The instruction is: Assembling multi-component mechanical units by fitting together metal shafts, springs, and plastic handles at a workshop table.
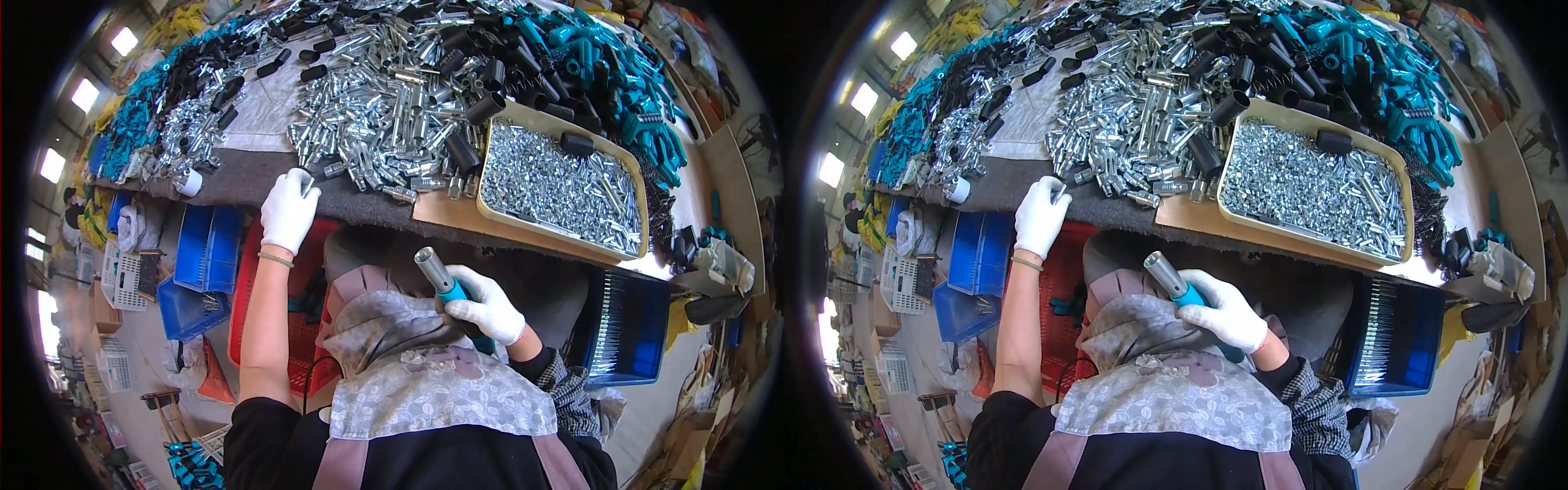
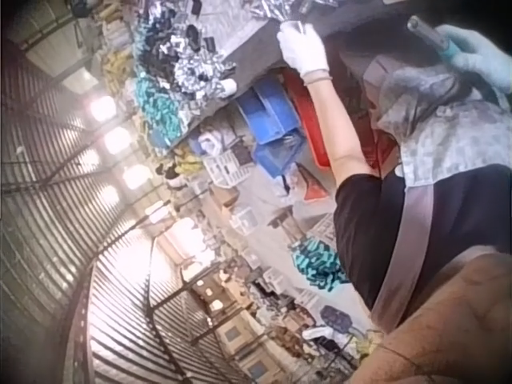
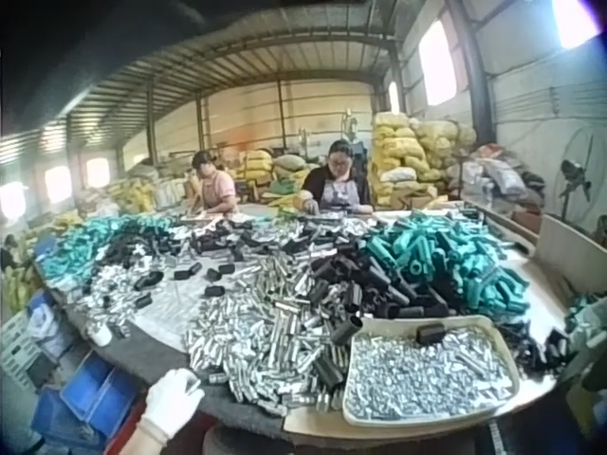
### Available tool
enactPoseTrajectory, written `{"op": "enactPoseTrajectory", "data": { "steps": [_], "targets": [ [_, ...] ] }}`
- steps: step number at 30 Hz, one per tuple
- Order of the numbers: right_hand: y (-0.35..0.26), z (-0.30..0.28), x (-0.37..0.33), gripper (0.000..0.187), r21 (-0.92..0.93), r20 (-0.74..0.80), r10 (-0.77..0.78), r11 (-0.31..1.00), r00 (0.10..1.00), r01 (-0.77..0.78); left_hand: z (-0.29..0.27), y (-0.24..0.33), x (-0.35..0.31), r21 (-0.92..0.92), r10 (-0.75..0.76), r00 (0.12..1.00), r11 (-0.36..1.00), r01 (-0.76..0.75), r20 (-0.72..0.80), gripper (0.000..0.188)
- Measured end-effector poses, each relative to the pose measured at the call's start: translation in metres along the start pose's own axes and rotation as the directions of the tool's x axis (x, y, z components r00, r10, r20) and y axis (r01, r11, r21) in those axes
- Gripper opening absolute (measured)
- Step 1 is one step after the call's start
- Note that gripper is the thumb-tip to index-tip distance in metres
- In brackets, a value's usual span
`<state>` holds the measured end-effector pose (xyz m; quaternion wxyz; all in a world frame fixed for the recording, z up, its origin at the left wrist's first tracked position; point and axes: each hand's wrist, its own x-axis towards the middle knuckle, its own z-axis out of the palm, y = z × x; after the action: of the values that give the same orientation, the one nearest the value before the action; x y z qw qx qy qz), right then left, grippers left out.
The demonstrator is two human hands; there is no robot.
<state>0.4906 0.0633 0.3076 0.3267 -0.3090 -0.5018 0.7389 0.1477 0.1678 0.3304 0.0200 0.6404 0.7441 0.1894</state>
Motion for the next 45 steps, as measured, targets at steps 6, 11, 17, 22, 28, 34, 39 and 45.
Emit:
{"op": "enactPoseTrajectory", "data": {
  "steps": [6,11,17,22,28,34,39,45],
  "targets": [
    [0.000,0.004,0.003,0.057,-0.251,0.005,-0.001,0.968,1.000,0.002,-0.017,0.067,-0.075,-0.950,0.195,0.955,0.263,0.169,0.224,0.051],
    [0.003,0.012,0.005,0.052,-0.673,-0.118,-0.344,0.718,0.932,0.180,-0.005,0.119,-0.105,-0.966,0.226,0.942,-0.018,0.257,0.246,0.035],
    [-0.008,0.014,-0.006,0.044,-0.854,-0.224,-0.387,0.520,0.895,0.011,0.011,0.138,-0.118,-0.955,0.174,0.943,-0.045,0.295,0.283,0.039],
    [-0.011,0.005,-0.010,0.039,-0.726,-0.215,-0.323,0.684,0.922,0.070,0.010,0.150,-0.116,-0.974,0.190,0.956,0.016,0.226,0.225,0.038],
    [0.001,-0.022,-0.009,0.052,0.334,0.434,-0.135,0.943,0.891,-0.020,0.006,0.151,-0.094,-0.828,0.789,0.606,-0.406,0.387,-0.103,0.035],
    [-0.022,-0.018,-0.020,0.041,-0.099,0.021,-0.102,0.990,0.995,0.103,-0.024,0.140,-0.075,-0.942,0.634,0.697,0.225,0.248,0.335,0.086],
    [-0.027,-0.017,-0.023,0.036,-0.768,-0.099,-0.329,0.626,0.939,0.139,-0.036,0.145,-0.079,-0.681,0.448,0.772,0.732,-0.027,0.451,0.031],
    [-0.019,-0.031,-0.031,0.039,-0.509,0.012,-0.041,0.860,0.999,0.041,-0.030,0.140,-0.076,-0.715,0.880,0.473,0.353,-0.603,0.035,0.032]
  ]
}}
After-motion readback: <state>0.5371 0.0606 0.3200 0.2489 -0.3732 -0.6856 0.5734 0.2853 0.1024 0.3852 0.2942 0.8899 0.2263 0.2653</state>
